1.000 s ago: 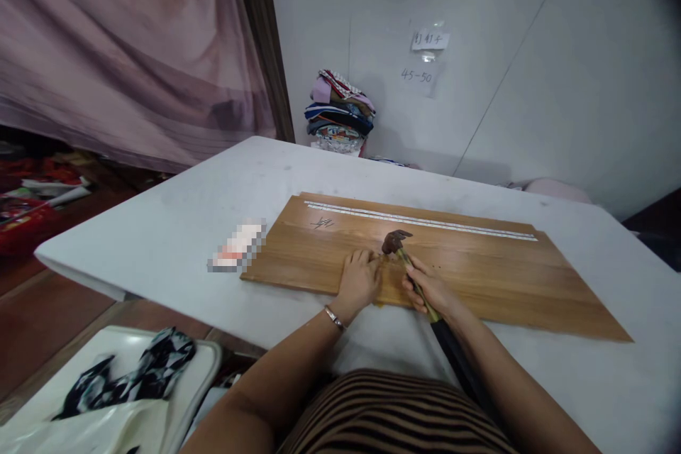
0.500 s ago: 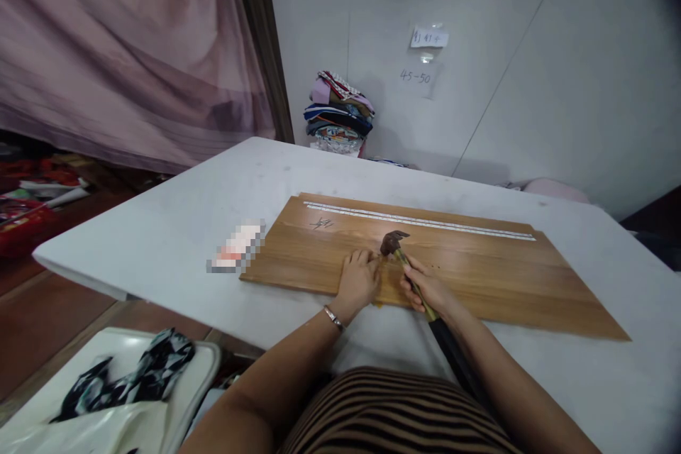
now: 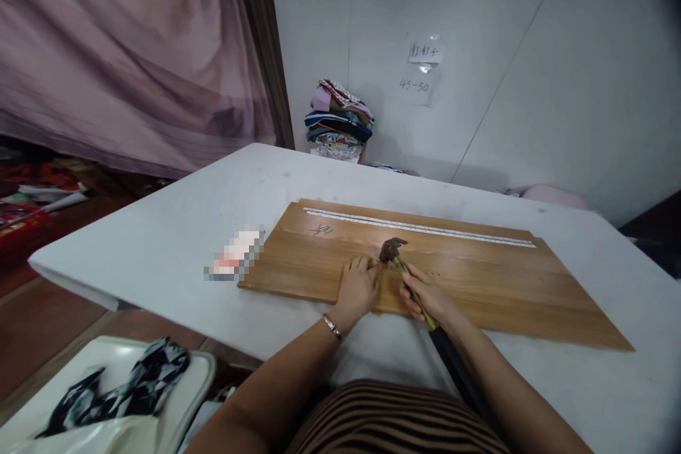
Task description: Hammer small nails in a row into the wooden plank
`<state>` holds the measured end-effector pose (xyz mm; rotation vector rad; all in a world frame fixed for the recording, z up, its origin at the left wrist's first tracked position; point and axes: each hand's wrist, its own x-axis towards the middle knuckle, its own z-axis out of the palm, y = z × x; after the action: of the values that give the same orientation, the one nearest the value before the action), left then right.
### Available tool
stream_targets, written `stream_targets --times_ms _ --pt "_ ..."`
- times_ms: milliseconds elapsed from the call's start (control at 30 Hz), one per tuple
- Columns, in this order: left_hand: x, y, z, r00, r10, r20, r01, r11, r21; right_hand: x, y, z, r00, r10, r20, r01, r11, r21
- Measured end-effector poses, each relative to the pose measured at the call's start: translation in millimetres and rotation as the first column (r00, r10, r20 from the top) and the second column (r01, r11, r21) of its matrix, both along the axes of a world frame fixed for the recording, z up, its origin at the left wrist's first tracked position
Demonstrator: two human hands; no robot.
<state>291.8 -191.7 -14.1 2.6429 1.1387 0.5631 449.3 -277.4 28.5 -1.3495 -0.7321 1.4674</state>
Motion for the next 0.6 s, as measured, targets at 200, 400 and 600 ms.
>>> stream_targets --times_ms 200,400,600 --pt "-0.5 -0.7 0.6 1.000 0.003 0.005 -0.003 1.000 -0.009 -0.3 -0.3 0.8 1.000 -0.018 0.014 0.018 1.000 -0.007" --pt "0.6 -0.1 0.9 1.000 -0.003 0.007 0.003 1.000 -0.018 0.3 -4.9 -1.3 0.999 -0.040 0.018 0.040 0.999 -0.015" --pt "-1.3 -1.8 0.7 1.000 0.001 0.006 -0.001 1.000 -0.015 -0.2 -2.0 -5.4 1.000 -0.022 0.020 0.022 1.000 0.000"
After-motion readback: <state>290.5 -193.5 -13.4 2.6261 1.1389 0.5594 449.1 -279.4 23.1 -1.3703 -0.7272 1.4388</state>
